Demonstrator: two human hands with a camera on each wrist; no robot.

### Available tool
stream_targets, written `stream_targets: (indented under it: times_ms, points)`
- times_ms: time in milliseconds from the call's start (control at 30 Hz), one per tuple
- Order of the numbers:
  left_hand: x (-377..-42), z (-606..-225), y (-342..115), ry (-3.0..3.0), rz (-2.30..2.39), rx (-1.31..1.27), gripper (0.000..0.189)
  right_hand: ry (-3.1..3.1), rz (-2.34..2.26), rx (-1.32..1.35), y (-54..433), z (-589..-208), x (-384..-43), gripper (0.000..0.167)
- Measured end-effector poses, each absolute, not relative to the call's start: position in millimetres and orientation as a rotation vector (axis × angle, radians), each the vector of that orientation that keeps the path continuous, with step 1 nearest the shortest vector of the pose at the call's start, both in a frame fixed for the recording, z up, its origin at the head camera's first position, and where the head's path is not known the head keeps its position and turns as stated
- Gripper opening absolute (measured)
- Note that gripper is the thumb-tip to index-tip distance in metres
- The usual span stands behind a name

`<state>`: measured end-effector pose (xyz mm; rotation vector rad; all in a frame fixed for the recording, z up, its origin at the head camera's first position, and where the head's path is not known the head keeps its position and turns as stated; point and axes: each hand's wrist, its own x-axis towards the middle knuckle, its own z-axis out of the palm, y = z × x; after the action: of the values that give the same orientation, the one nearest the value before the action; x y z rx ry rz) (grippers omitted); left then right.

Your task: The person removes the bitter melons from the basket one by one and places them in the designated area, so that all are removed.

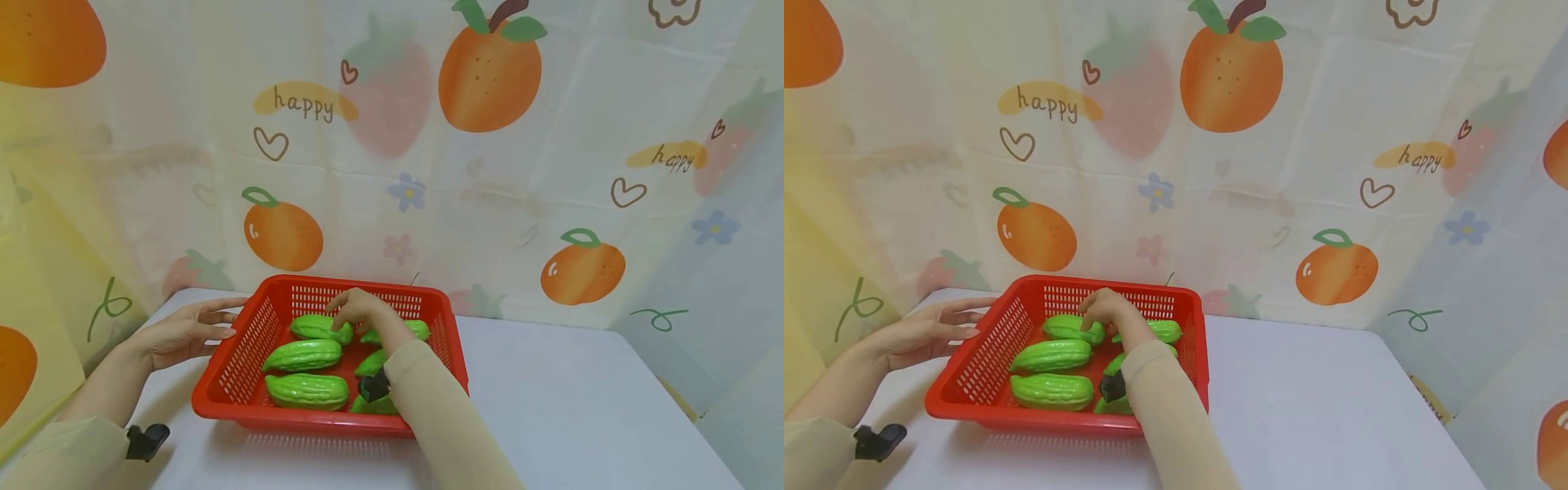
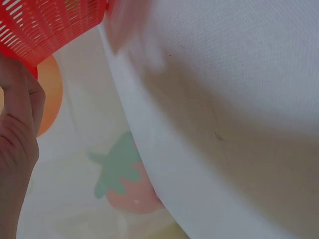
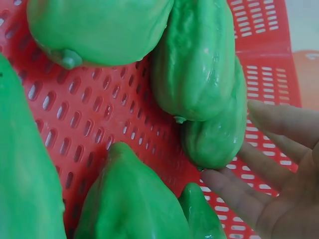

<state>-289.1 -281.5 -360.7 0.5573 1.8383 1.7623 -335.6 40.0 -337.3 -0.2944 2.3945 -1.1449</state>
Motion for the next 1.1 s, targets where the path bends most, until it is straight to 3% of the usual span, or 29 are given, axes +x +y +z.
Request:
stream_targets:
  times_ms: [1100]
  points:
    - [-288.4,-362.6,-282.4,1.835,1.768,0.553,0.045,2.504,-0.811,-0.369,36.0,-341.7,-336.6,0.052]
